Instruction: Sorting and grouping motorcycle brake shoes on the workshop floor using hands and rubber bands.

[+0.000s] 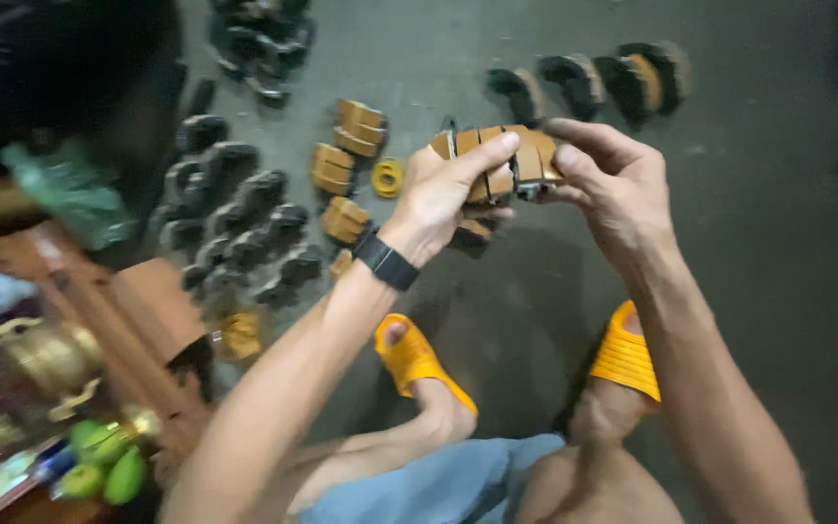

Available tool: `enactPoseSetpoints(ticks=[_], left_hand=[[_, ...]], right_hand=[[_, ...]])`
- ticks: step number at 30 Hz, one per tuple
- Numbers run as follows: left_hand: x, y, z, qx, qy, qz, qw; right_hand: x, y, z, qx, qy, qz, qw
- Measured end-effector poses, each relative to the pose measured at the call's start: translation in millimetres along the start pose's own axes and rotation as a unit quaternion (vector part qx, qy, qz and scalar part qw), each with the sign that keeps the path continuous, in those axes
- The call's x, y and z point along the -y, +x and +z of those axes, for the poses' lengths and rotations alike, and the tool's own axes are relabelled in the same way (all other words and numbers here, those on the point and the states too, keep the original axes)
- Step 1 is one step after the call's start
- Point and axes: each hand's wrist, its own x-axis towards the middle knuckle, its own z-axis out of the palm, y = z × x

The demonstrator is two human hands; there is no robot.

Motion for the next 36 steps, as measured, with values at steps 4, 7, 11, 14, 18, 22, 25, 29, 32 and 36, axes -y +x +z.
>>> enactPoseSetpoints(ticks=[4,7,11,14,18,22,25,29,32,36], left_hand=[[-32,-80,-26,-0.047,0.008,0.007,0.999],[-41,-138,-51,-0.086,-0.031,0.015,0.996],[-38,-184,-85,-0.158,-0.082,-0.003,0.984],[-26,-198,-107,-0.177,-0.136,-0.018,0.975],[-16,-201,-120,-0.177,-0.168,-0.024,0.969],[-18,-196,-120,-0.161,-0.148,-0.035,0.975],[-20,-191,-118,-0.148,-0.137,-0.042,0.979],[-21,-188,-117,-0.158,-0.131,-0.054,0.977],[-22,-192,-117,-0.168,-0.129,-0.054,0.976],[-22,-193,-117,-0.164,-0.116,-0.042,0.979]], right_hand=[[-21,3,41,0.089,0.097,0.034,0.991],[-35,-4,84,0.160,0.113,0.080,0.977],[-31,-13,141,0.231,0.035,0.154,0.960],[-46,-15,157,0.264,0.015,0.179,0.948],[-47,-13,163,0.268,-0.011,0.197,0.943],[-57,-8,155,0.265,0.021,0.207,0.941],[-57,-6,152,0.257,0.034,0.223,0.940],[-59,-6,151,0.256,0.041,0.230,0.938],[-59,-8,153,0.259,0.045,0.225,0.938],[-61,-10,152,0.267,0.051,0.206,0.940]])
